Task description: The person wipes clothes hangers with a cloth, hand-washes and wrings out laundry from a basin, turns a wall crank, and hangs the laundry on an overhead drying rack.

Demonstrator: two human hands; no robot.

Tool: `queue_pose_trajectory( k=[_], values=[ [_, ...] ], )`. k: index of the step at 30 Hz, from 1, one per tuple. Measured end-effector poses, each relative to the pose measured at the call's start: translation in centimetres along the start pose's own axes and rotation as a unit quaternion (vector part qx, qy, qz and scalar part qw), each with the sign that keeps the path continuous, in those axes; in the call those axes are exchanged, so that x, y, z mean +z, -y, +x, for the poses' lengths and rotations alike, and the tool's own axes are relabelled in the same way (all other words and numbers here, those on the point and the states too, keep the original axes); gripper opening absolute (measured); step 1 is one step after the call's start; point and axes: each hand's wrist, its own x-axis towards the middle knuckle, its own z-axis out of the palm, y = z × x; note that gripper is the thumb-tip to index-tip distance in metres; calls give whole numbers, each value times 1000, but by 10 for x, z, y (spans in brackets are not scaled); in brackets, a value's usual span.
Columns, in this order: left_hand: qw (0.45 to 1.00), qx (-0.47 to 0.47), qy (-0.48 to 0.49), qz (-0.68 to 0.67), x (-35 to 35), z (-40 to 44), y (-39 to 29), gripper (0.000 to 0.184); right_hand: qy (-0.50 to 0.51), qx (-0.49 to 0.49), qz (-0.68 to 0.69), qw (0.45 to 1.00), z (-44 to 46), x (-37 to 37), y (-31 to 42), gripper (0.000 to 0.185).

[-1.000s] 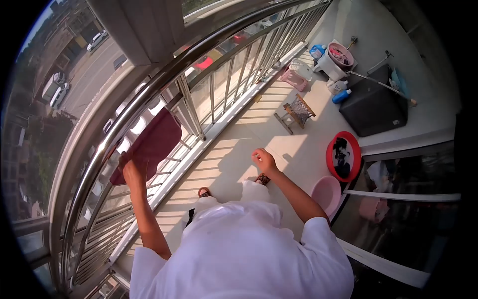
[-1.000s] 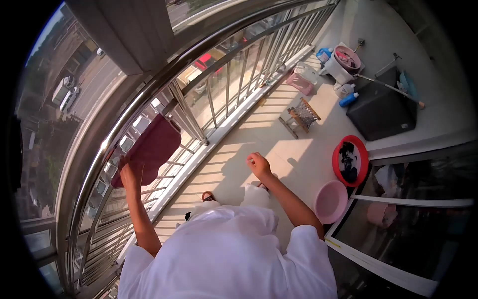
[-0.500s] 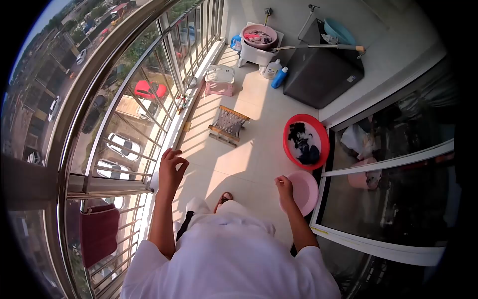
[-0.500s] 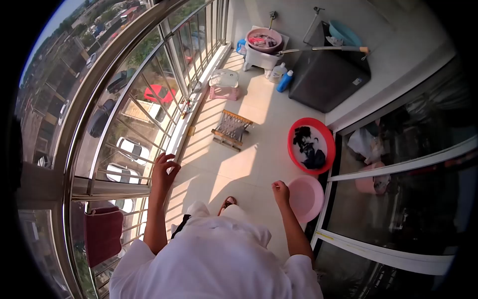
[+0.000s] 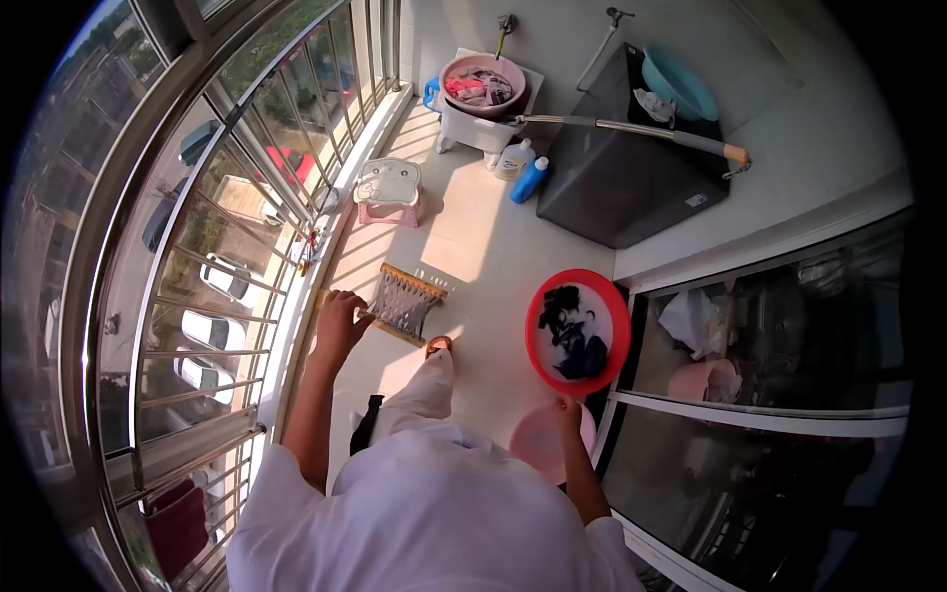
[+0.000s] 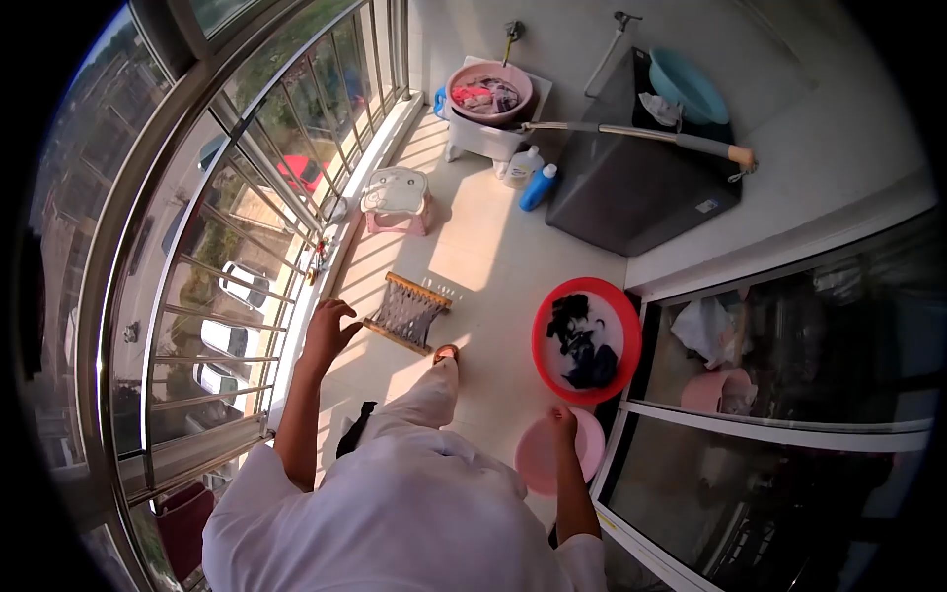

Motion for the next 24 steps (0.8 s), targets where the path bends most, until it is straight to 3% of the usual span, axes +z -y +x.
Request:
queue_pose_trajectory(
  k=[4,8,11,14,17,18,19,24],
  values=[
    [998,54,9,-26,28,124,-46,22,10,85,86,993,56,-38,-36,15],
    [994,91,48,-47,57,229,-87,25,-64,160,190,967,126,-46,-21,12],
    [994,82,49,-46,86,304,-108,24,20,104,192,976,217,-44,-15,12],
    [996,40,52,-61,117,357,-115,25,76,69,136,985,325,-53,89,14],
    [997,-11,55,-55,147,411,-118,24,110,20,225,968,466,-26,145,17],
    [997,-19,48,-51,156,423,-119,24,114,-2,150,982,505,-28,192,16],
    [995,-38,55,-70,162,438,-122,23,146,-18,209,967,552,-12,206,15],
    [989,-106,66,-75,177,502,-120,24,196,-103,217,951,714,37,365,18]
  ],
)
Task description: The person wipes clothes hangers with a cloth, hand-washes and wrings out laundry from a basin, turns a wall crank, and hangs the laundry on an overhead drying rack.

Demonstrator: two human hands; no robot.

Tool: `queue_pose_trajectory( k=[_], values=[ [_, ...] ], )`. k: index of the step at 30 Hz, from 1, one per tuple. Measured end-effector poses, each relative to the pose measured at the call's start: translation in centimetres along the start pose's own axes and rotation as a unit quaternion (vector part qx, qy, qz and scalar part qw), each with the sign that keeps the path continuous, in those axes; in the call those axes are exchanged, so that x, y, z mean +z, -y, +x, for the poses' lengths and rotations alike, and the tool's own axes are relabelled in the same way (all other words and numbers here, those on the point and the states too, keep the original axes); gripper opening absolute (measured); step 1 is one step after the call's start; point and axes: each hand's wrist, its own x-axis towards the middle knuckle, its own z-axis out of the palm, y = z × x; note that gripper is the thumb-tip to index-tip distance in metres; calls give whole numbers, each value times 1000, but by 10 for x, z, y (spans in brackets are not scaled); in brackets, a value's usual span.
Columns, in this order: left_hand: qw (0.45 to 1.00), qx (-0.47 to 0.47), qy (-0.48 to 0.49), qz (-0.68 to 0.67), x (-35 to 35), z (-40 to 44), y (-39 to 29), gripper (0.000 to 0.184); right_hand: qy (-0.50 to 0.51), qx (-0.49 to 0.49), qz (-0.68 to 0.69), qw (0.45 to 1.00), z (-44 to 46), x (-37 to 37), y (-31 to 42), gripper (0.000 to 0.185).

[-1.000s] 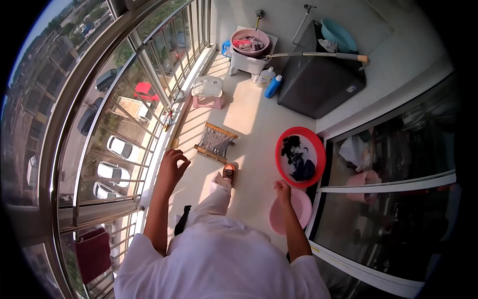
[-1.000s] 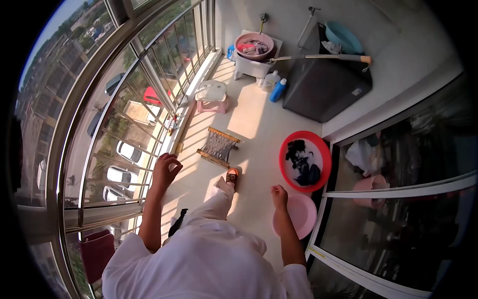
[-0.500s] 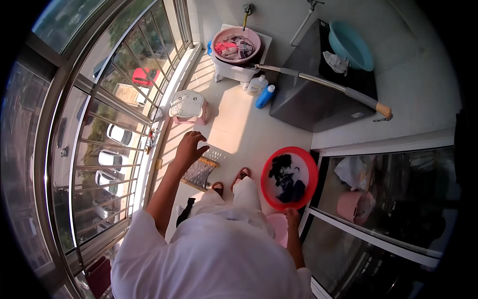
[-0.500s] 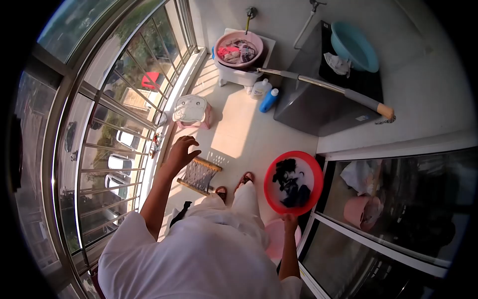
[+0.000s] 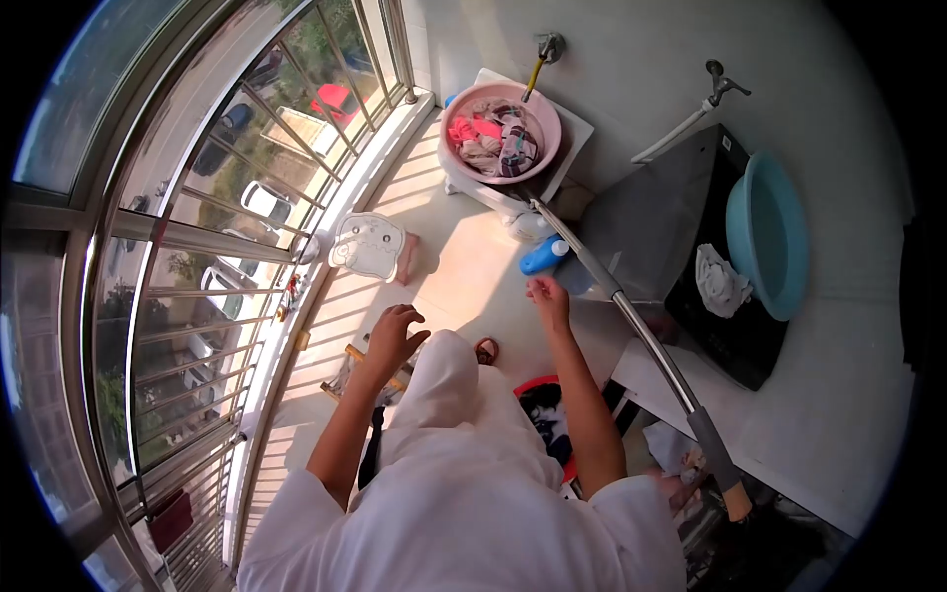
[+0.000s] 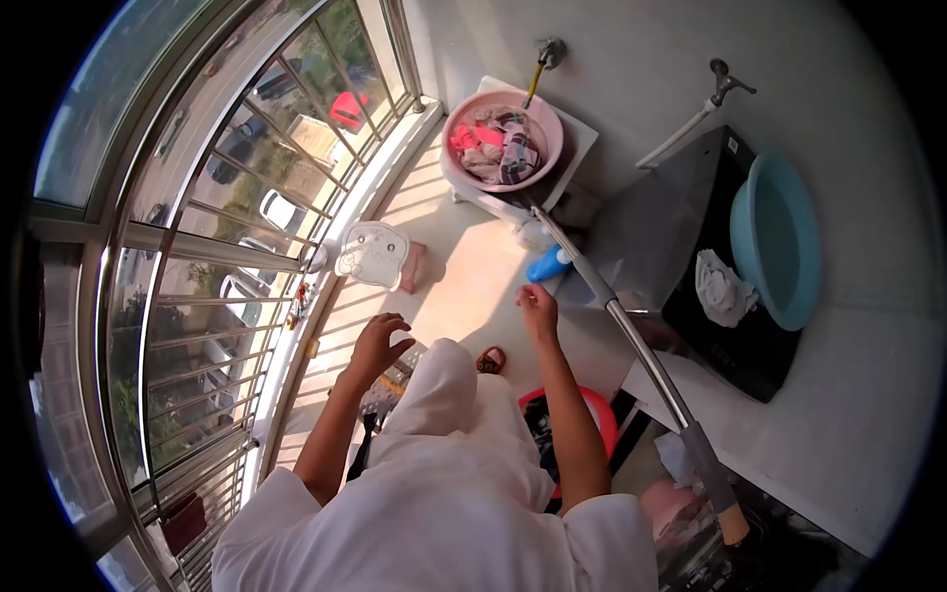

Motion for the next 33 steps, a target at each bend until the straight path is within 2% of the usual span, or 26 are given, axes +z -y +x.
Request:
queue_pose_trajectory(
  k=[4,7,10,11,14,15,16,19,22,23,24,26,28,30,31,33],
  values=[
    [998,-60,19,-2,8,56,21,24,39,-38,6,999,125,37,34,18],
    [996,-79,24,-27,14,113,46,25,30,-66,-63,995,212,61,7,17],
    [992,-95,67,-45,14,190,70,23,-52,-108,-190,974,286,83,-5,19],
    [993,-82,66,-45,14,219,79,21,-65,-107,-220,967,312,90,-11,29],
    [991,-70,107,-32,17,316,109,23,-116,-148,-413,891,387,112,-34,41],
    [995,-34,79,-40,17,346,115,22,-105,-103,-428,892,404,120,-31,57],
    [996,-19,79,-32,18,376,120,20,-92,-62,-465,878,417,124,-28,59],
    [989,-58,128,-52,23,459,119,20,-53,33,-579,813,449,132,-25,69],
    [981,-75,153,-97,50,515,124,23,8,70,-597,799,479,120,-60,65],
    [976,-71,153,-135,61,527,123,24,-1,-2,-555,832,485,108,-66,44],
    [971,-68,153,-172,73,537,124,25,1,-22,-448,894,488,97,-55,38],
    [935,-106,143,-308,115,551,139,30,5,-55,-216,975,489,70,-19,27],
    [866,-179,130,-448,133,570,136,33,-9,-43,-126,991,492,51,28,24],
    [744,-294,139,-584,133,577,116,37,23,-115,-121,986,487,42,78,27],
    [706,-300,159,-621,135,581,107,45,37,-153,-117,981,485,37,98,29],
    [580,-348,171,-716,134,592,81,48,93,-205,-177,958,477,37,126,30]
  ],
)
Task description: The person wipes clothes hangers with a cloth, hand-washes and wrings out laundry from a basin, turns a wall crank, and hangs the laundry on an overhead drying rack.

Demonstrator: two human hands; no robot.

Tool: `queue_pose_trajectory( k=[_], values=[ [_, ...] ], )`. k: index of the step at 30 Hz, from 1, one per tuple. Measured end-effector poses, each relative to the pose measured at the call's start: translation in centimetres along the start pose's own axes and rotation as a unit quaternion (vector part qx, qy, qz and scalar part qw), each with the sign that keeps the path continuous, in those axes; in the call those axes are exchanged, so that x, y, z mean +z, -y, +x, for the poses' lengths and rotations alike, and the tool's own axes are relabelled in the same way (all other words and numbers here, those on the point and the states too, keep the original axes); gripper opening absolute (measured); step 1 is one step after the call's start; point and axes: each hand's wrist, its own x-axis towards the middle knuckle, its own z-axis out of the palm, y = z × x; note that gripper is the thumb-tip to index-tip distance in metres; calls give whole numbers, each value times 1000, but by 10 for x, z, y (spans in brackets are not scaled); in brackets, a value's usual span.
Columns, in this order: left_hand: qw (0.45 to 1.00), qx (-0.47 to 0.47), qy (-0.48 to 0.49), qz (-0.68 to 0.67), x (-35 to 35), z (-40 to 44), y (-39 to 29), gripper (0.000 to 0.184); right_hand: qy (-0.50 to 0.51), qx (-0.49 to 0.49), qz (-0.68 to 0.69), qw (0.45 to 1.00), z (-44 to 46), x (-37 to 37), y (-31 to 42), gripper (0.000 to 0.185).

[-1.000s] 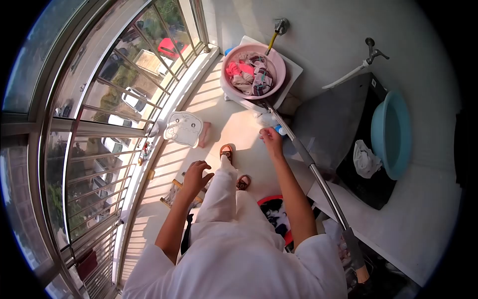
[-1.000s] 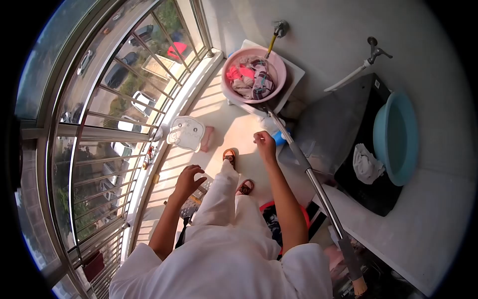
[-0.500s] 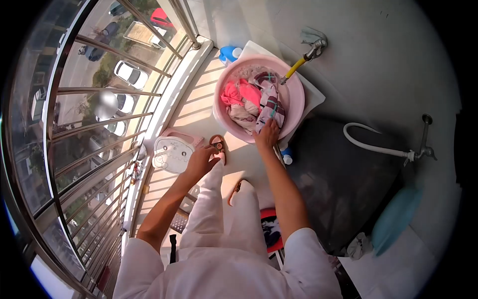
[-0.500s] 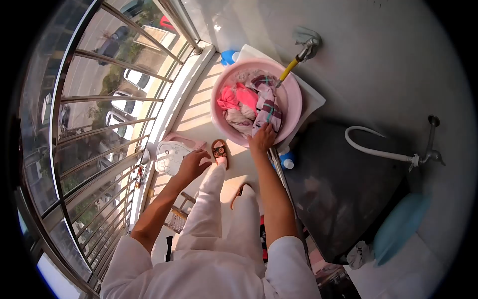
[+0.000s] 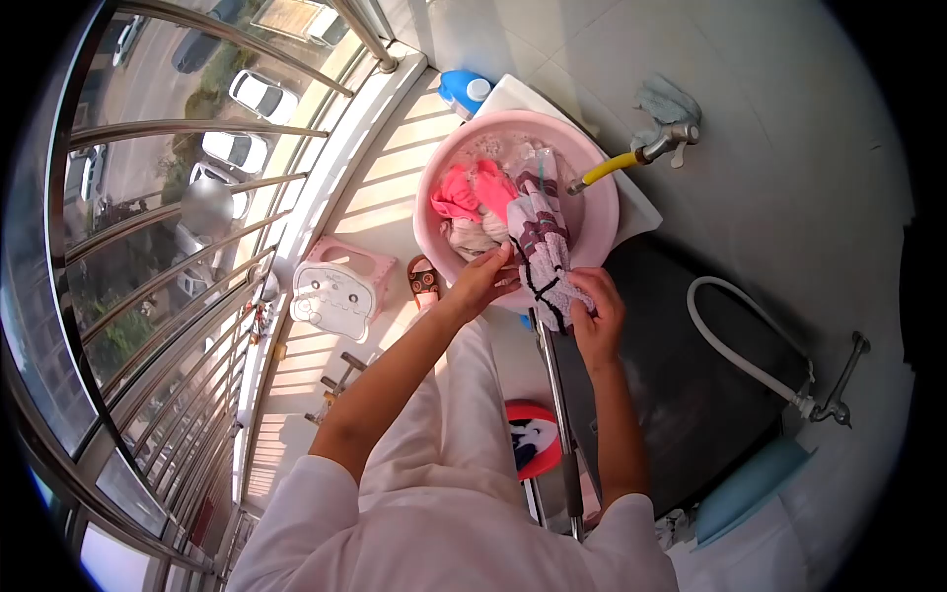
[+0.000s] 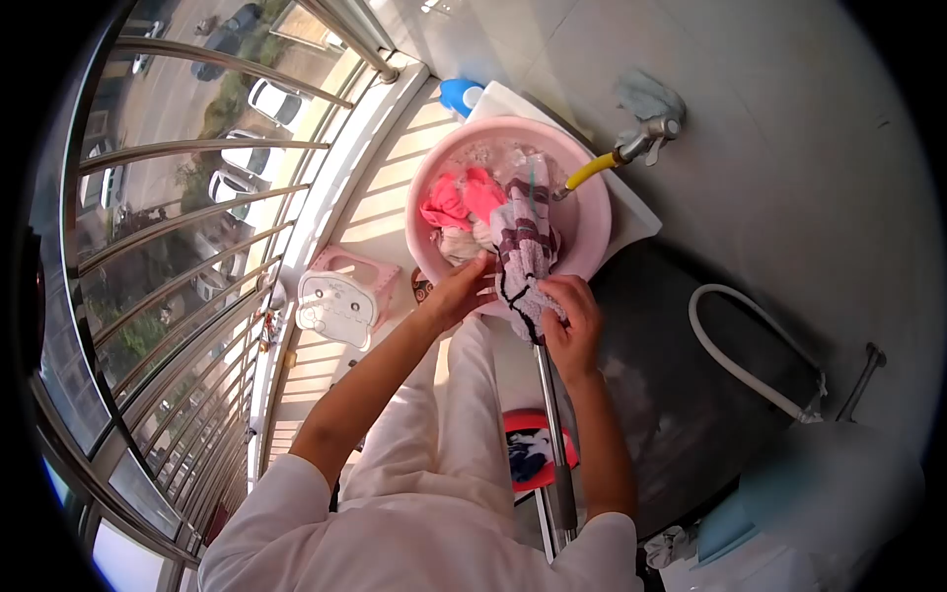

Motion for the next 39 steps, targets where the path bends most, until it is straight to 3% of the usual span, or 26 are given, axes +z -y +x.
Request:
queue_pose_trajectory(
  k=[1,2,4,5,6,9,11,12,13,14,16,19,22,25,26,28,30,31,33,34,36,37,39],
  values=[
    [997,-31,14,-73,15,-1,-4,49,27,-31,-26,999,-1,-3,8,30],
    [987,-22,100,-120,33,-8,-12,54,52,-37,-43,997,-5,-6,10,30],
    [989,30,61,-133,45,6,4,47,101,-48,-72,991,-13,-9,13,29],
    [993,52,16,-108,56,7,6,44,70,-33,-77,994,-18,-13,14,29],
    [990,19,56,-127,58,9,5,41,40,-19,-82,996,-23,-19,14,29],
    [995,-50,68,51,53,21,12,40,-46,17,-117,992,-28,-44,12,29],
    [968,7,93,234,22,50,16,41,-97,41,-131,986,-30,-59,3,29],
    [939,36,105,324,7,61,9,42,-122,53,-128,983,-31,-65,-5,29],
    [883,80,-12,463,2,58,-12,44,-149,65,-124,979,-32,-66,-11,29],
    [792,121,-129,584,-5,54,-34,48,-154,82,-130,976,-32,-65,-16,27],
    [608,334,-241,678,-45,75,-46,56,-120,54,-182,975,-25,-54,-27,26],
    [479,356,-367,714,-83,114,-57,54,-62,59,-211,974,-19,-20,-59,26],
    [552,161,-394,717,-72,115,-59,54,22,88,-234,968,-23,19,-100,29],
    [653,152,-318,670,-85,110,-60,47,116,127,-287,942,-19,45,-109,33],
    [668,212,-318,639,-80,107,-61,43,162,155,-309,924,-13,45,-102,37],
    [688,323,-313,569,-59,80,-63,36,115,110,-221,962,-6,48,-93,40],
    [735,359,-261,512,-32,47,-68,35,70,88,-100,989,0,54,-82,38],
    [757,377,-233,480,-18,30,-69,35,65,190,30,979,1,64,-83,35],
    [804,365,-185,431,11,-3,-63,36,46,370,280,885,8,88,-98,37],
    [825,359,-161,406,21,-16,-58,37,45,391,415,820,17,95,-109,41],
    [778,386,-127,479,32,-34,-45,36,41,407,657,633,32,112,-137,49],
    [750,399,-112,515,34,-42,-43,36,119,282,804,510,26,121,-170,52],
    [707,415,-102,563,33,-54,-44,39,55,450,677,580,63,105,-104,43]
  ],
)
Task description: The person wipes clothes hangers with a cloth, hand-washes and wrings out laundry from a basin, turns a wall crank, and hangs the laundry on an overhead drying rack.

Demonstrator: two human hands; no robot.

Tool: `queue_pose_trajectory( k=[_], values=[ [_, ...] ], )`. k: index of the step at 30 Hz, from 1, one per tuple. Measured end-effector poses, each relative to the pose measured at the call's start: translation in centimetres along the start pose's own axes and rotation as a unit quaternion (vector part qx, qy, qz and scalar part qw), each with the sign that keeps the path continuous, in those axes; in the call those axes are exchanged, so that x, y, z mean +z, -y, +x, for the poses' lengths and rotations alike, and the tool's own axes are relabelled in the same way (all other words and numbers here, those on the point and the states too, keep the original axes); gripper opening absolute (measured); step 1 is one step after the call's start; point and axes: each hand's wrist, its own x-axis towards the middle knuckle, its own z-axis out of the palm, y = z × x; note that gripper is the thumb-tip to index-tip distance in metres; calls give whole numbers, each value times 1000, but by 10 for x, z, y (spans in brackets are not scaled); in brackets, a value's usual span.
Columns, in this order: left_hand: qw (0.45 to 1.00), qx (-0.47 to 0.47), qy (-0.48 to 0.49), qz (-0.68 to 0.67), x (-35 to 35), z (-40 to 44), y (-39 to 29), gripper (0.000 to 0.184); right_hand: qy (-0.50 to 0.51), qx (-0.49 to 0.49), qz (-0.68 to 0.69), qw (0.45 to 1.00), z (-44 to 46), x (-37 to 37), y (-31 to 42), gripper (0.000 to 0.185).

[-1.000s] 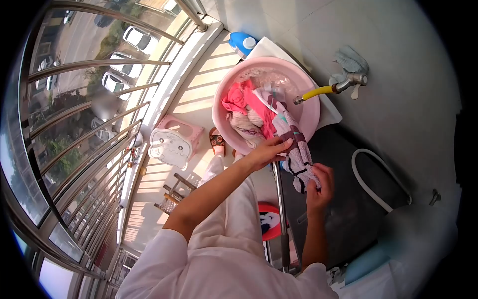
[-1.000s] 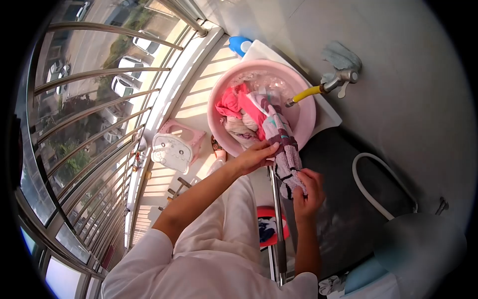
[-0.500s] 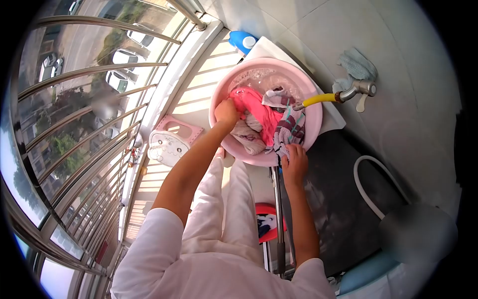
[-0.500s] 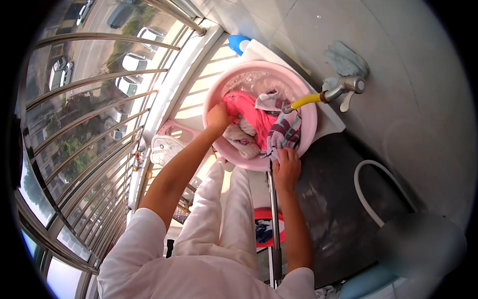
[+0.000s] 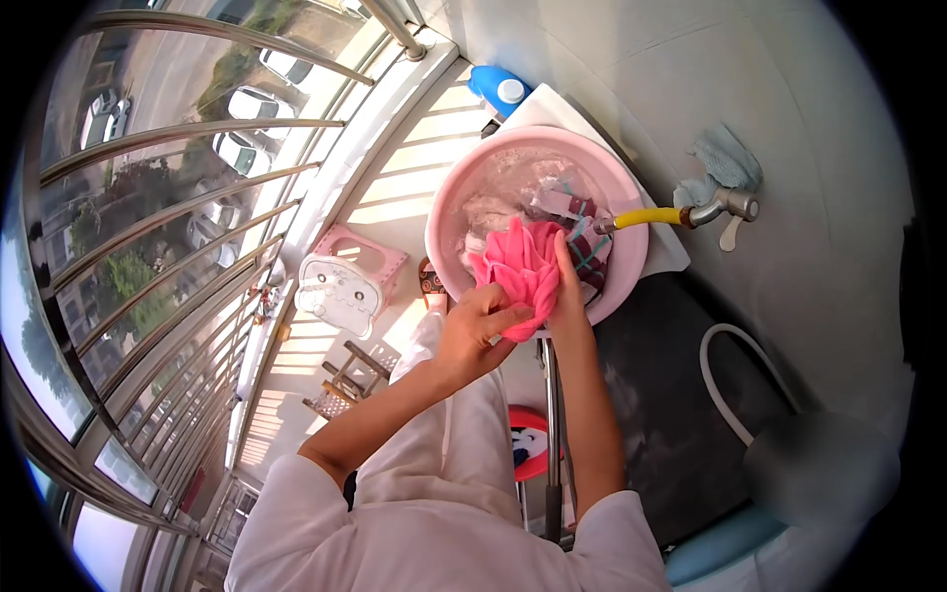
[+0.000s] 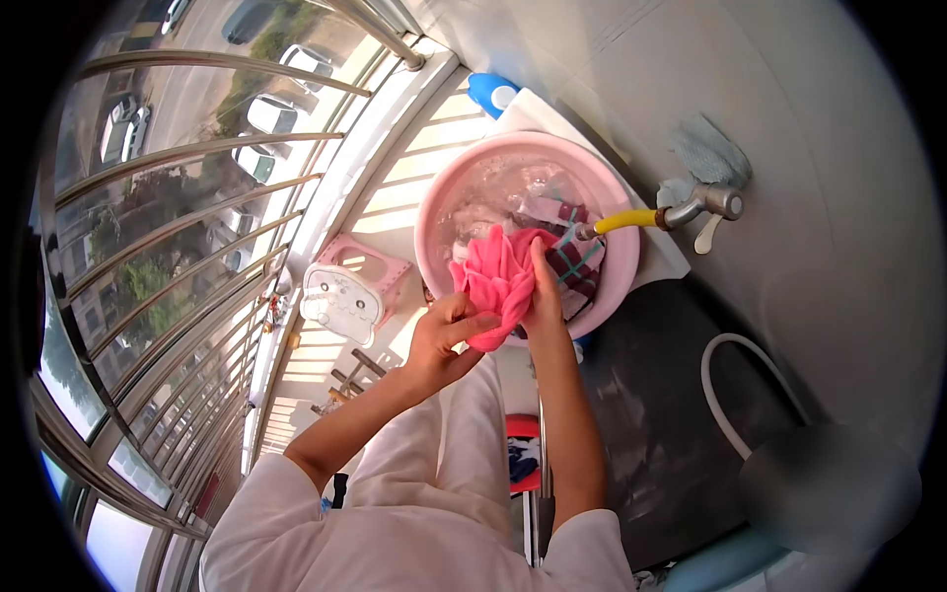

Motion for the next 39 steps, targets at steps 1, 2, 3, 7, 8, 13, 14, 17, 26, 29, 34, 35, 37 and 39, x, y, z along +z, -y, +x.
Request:
queue_pose_trajectory(
  k=[1,2,3,7,8,13,14,17,26,29,34,35,37,39],
  values=[
    [1000,20,7,23,-3,-3,-1,40,-28,-53,-52,997,-4,13,-2,40],
    [999,22,12,22,-6,-5,-2,44,-56,-106,-105,987,-10,21,-5,37],
    [999,24,17,20,-10,-8,-2,47,-84,-158,-158,971,-17,28,-6,35],
    [998,57,7,35,-13,-15,1,62,-104,-206,-311,922,-58,59,4,38],
    [998,46,-3,38,-13,-15,2,62,-109,-223,-326,912,-64,63,2,38],
    [993,-75,38,81,-8,-6,21,60,-94,-240,-369,893,-96,82,-4,31],
    [992,-67,55,91,-8,-4,29,58,-94,-239,-373,892,-105,90,-7,31],
    [989,-46,90,104,-10,9,37,49,-83,-243,-400,880,-128,83,-19,39],
    [992,22,-4,-125,15,23,45,52,-29,-366,-490,791,-148,134,-3,67],
    [996,32,-28,-73,30,30,67,44,-82,-227,-651,720,-95,132,24,56],
    [996,-55,-28,65,74,29,124,38,-142,-257,-785,545,31,30,33,56],
    [994,-65,-22,87,79,29,122,39,-160,-284,-785,527,52,9,35,57],
    [990,-36,-15,133,94,26,124,44,-208,-269,-766,546,94,-35,40,57],
    [990,-38,46,131,91,24,113,49,-228,-231,-810,489,107,-39,35,58]
  ],
)
